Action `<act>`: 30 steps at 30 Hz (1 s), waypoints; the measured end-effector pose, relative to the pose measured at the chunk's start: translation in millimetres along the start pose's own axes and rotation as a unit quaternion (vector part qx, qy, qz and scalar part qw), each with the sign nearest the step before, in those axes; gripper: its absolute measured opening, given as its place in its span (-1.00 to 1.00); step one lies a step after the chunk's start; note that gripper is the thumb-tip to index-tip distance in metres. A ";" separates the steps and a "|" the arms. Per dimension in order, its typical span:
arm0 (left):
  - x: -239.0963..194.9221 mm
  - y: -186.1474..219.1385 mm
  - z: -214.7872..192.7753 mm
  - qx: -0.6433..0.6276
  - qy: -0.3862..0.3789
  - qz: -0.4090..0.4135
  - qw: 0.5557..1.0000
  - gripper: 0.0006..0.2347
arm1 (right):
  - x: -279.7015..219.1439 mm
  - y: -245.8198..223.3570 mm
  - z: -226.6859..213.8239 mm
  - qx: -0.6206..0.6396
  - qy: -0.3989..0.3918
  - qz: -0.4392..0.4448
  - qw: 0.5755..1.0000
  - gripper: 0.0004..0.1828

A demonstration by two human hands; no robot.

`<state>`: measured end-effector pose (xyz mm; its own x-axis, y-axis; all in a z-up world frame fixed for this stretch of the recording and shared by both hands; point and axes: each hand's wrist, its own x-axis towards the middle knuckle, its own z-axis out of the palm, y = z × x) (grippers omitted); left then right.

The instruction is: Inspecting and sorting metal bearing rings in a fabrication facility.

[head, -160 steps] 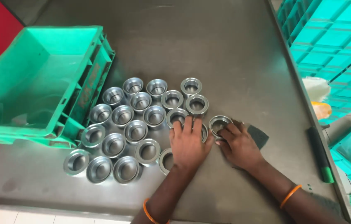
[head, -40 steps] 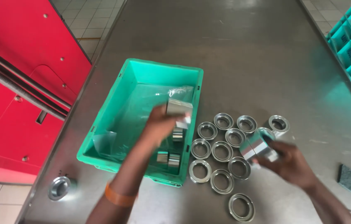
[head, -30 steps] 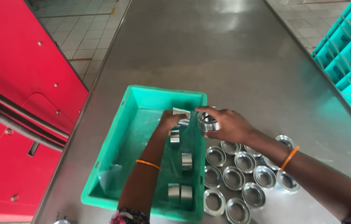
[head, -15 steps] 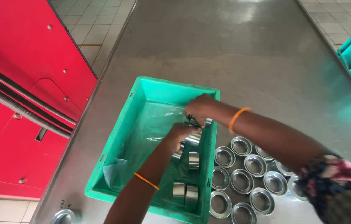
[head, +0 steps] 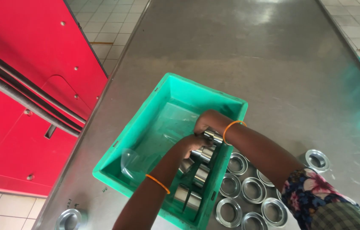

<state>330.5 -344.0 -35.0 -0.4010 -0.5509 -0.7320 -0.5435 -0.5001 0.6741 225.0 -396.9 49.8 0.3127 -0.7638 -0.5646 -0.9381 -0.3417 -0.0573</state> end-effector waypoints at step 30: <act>-87.5 -51.4 -16.8 0.266 0.152 -0.018 0.952 -0.28 | -335.4 -38.4 232.1 0.201 0.560 -0.061 0.802 -0.67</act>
<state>405.9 -281.3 -4.0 -0.1868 -0.7480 -0.6368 -0.8820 -0.1578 0.4441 121.5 -0.5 50.3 0.1324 -0.8280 0.5450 -0.7921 -0.4189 -0.4440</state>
